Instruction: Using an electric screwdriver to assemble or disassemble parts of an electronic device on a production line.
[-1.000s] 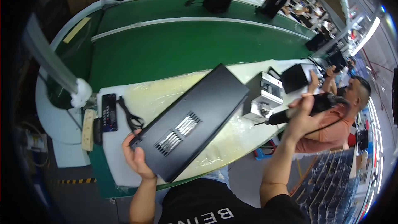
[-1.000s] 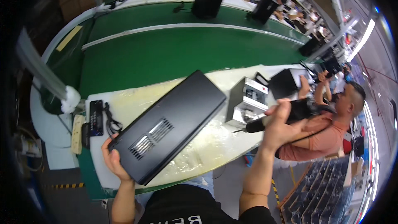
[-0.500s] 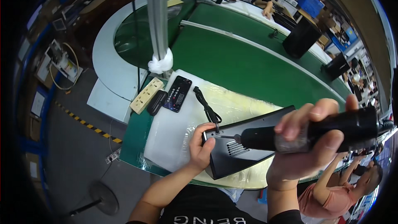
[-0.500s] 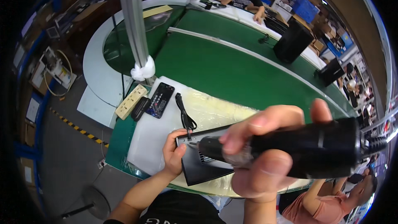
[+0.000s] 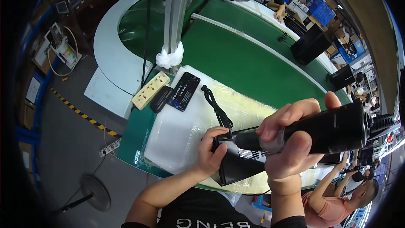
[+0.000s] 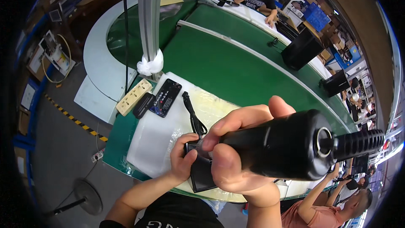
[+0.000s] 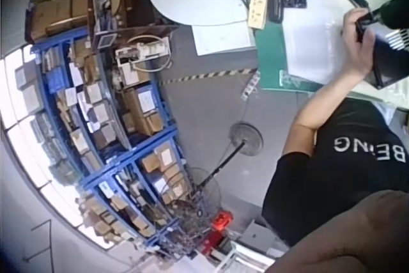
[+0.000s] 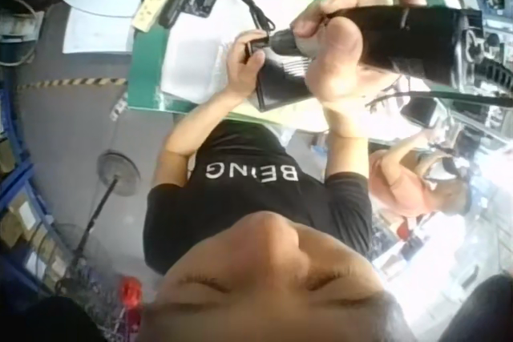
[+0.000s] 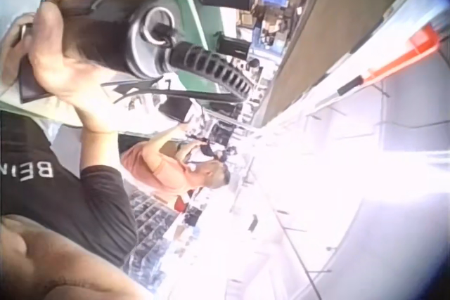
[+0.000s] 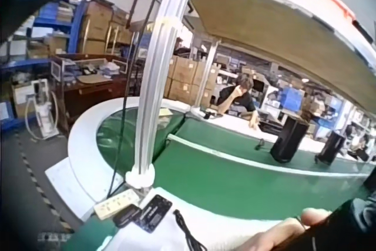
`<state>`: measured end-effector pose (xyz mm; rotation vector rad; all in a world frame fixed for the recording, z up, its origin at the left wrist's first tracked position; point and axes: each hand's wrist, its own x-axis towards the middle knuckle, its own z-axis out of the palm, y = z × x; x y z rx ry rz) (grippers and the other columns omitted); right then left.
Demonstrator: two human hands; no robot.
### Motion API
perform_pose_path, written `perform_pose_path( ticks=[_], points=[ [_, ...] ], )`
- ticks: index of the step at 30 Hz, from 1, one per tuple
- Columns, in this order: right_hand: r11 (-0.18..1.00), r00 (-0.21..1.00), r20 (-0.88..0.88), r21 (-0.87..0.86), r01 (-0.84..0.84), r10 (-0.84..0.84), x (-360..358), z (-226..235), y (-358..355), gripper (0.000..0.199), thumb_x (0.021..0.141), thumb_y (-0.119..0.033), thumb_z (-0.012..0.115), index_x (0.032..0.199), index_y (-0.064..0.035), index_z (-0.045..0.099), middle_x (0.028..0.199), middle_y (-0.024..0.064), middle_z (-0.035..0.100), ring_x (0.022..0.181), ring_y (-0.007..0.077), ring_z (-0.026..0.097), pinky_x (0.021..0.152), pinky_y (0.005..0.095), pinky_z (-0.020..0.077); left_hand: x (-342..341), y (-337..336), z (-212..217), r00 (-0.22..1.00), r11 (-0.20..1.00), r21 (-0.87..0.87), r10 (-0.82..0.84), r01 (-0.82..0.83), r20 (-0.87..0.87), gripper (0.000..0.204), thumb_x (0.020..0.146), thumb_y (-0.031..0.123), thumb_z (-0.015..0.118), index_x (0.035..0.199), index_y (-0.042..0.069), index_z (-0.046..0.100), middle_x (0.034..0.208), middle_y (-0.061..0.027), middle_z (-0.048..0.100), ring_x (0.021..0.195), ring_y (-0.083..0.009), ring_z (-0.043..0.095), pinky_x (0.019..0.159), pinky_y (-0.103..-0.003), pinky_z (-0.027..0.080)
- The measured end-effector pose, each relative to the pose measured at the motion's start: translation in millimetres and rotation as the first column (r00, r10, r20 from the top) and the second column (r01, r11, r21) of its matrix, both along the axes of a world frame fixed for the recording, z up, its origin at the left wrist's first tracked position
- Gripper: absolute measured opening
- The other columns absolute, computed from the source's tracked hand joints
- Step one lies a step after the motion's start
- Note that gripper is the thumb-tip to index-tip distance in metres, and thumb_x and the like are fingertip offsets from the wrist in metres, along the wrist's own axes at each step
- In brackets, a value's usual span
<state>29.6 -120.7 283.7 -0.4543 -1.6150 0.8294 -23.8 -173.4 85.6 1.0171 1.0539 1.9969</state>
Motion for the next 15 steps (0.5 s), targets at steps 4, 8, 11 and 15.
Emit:
perform_pose_path(
  ticks=[4, 8, 11, 15],
  points=[
    [0.999, 0.999, 0.033, -0.011, -0.032, 0.032, -3.5, -3.4, 1.9, 0.08, 0.088, -0.044, 0.062, 0.14, -0.0016, 0.018, 0.082, 0.0076, 0.048, 0.053, 0.0123, 0.052, 0.047, 0.0266, 0.0498, -0.6, 0.1, 2.3, 1.0, 1.0, -0.005, 0.007, -0.007, -0.02, 0.037, 0.09, 0.025, 0.056, 0.113, -0.004, 0.052, 0.113, -0.0162, 0.055, 0.103, -0.0232, 0.054, 0.092, -0.032, 0.041],
    [0.997, 0.996, 0.049, -0.031, -0.073, 0.074, -5.5, -3.3, 1.1, 0.08, 0.088, -0.042, 0.062, 0.139, 0.0001, 0.018, 0.082, 0.0085, 0.05, 0.054, 0.0123, 0.053, 0.048, 0.0263, 0.0499, -0.6, -2.1, 1.9, 1.0, 1.0, 0.007, 0.0, 0.0, 0.024, 0.038, 0.09, 0.026, 0.057, 0.113, -0.004, 0.052, 0.113, -0.0164, 0.055, 0.103, -0.0232, 0.054, 0.092, -0.032, 0.041],
    [0.998, 0.998, 0.024, 0.008, -0.057, 0.057, -7.8, -6.7, 5.2, 0.076, 0.089, -0.038, 0.062, 0.139, 0.0007, 0.02, 0.082, 0.0095, 0.052, 0.053, 0.0128, 0.053, 0.048, 0.0264, 0.0494, 0.3, -2.0, 2.7, 1.0, 1.0, -0.001, -0.01, 0.01, 0.016, 0.039, 0.09, 0.026, 0.056, 0.114, -0.003, 0.052, 0.112, -0.0164, 0.055, 0.104, -0.0235, 0.054, 0.093, -0.032, 0.04],
    [0.994, 0.993, -0.055, -0.035, -0.104, 0.102, -5.9, -1.8, 10.7, 0.07, 0.089, -0.031, 0.063, 0.138, 0.0013, 0.024, 0.085, 0.0114, 0.055, 0.053, 0.0141, 0.054, 0.048, 0.0265, 0.0481, -2.5, -3.5, 0.1, 0.992, 1.0, -0.022, 0.019, -0.022, -0.121, 0.035, 0.092, 0.024, 0.049, 0.114, -0.004, 0.051, 0.111, -0.0155, 0.054, 0.103, -0.0255, 0.053, 0.094, -0.033, 0.039]
  ],
)
